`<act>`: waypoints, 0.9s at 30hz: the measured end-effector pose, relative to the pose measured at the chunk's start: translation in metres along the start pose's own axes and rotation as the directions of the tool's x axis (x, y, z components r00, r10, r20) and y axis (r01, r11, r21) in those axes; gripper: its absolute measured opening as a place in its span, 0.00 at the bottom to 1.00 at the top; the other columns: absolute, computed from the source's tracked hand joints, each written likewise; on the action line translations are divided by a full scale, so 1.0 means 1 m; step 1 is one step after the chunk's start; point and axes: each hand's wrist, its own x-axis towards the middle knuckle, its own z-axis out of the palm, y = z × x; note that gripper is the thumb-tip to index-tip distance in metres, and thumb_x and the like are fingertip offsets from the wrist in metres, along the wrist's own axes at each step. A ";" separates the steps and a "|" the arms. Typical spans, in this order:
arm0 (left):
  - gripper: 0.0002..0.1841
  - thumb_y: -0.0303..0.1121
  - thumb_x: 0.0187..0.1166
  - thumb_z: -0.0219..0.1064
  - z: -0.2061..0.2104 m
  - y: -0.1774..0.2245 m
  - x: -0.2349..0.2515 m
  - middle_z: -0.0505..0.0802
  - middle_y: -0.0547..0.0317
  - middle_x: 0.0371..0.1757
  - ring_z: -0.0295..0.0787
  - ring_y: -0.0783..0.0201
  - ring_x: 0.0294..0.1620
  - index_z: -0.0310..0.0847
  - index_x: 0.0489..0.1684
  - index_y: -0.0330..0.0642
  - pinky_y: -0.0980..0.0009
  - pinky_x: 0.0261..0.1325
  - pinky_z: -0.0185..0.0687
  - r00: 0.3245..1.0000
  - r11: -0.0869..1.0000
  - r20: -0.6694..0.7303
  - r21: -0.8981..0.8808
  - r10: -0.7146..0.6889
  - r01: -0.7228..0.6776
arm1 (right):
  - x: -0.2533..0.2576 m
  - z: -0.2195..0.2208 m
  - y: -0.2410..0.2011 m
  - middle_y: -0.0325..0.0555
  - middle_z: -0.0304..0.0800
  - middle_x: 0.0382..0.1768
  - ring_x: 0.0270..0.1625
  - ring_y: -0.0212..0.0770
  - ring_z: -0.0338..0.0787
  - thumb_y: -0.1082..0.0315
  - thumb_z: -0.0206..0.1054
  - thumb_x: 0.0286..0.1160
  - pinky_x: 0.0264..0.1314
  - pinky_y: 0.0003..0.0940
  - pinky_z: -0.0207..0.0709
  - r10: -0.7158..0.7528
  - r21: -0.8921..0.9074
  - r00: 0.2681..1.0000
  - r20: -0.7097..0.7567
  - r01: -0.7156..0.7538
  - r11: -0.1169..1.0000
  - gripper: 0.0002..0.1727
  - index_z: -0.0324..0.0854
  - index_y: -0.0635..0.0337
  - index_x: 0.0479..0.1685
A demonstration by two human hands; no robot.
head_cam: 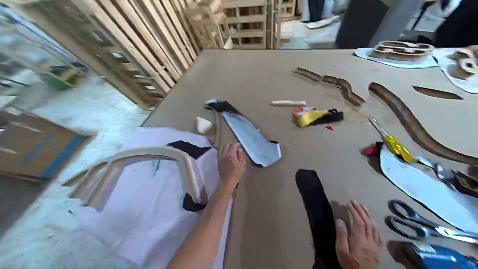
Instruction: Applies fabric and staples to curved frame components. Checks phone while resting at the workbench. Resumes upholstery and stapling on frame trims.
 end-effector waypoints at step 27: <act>0.15 0.41 0.90 0.58 -0.070 0.027 -0.182 0.92 0.49 0.61 0.91 0.59 0.61 0.91 0.50 0.45 0.64 0.62 0.90 0.801 0.757 -0.077 -0.282 0.594 -0.589 | 0.013 -0.072 -0.078 0.51 0.93 0.56 0.35 0.33 0.89 0.59 0.70 0.75 0.36 0.28 0.83 0.012 0.859 0.885 0.466 -0.449 -0.247 0.25 0.78 0.57 0.71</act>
